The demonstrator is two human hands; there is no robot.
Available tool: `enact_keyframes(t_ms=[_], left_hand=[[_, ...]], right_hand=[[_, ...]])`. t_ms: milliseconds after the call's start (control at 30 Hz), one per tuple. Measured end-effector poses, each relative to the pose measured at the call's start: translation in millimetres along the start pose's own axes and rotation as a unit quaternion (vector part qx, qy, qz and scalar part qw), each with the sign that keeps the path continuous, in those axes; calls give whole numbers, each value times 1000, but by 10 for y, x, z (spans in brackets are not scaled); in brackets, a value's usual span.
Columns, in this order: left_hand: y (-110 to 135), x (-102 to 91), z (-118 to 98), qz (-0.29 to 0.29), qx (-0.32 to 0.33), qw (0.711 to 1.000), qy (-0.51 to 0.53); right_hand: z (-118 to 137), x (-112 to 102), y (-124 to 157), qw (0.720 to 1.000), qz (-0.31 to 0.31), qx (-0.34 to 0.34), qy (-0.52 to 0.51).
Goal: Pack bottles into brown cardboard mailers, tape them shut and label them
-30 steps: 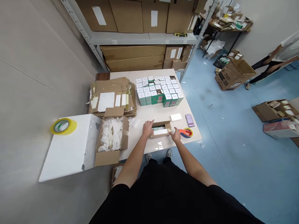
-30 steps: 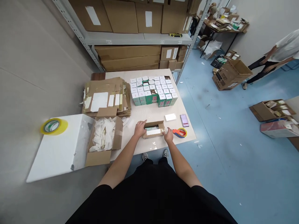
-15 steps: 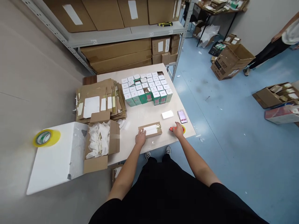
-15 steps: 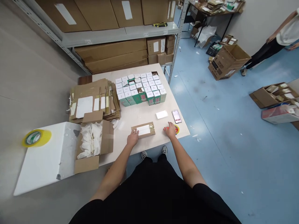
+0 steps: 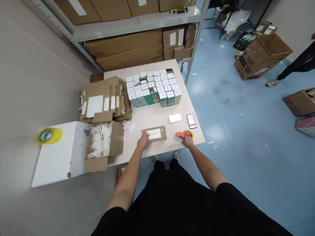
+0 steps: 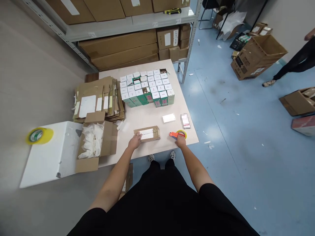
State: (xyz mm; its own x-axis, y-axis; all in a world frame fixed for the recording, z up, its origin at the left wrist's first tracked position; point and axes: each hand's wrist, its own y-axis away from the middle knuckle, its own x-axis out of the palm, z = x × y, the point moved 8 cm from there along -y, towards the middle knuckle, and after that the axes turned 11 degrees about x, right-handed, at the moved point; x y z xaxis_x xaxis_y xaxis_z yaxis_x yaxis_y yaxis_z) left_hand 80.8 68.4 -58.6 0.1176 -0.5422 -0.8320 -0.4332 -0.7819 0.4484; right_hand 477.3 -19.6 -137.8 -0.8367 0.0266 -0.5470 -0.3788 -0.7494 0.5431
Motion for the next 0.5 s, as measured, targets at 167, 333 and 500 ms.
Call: enact_keyframes(t_ms=[167, 333, 500], left_hand=[[13, -9, -8, 14, -6, 1000, 8], [-9, -31, 32, -14, -18, 998, 63], [-37, -57, 40, -32, -16, 996, 86]], right_hand=[[202, 8, -127, 999, 10, 32, -13], [855, 88, 109, 990, 60, -64, -112], [1715, 602, 629, 950, 174, -161, -202]])
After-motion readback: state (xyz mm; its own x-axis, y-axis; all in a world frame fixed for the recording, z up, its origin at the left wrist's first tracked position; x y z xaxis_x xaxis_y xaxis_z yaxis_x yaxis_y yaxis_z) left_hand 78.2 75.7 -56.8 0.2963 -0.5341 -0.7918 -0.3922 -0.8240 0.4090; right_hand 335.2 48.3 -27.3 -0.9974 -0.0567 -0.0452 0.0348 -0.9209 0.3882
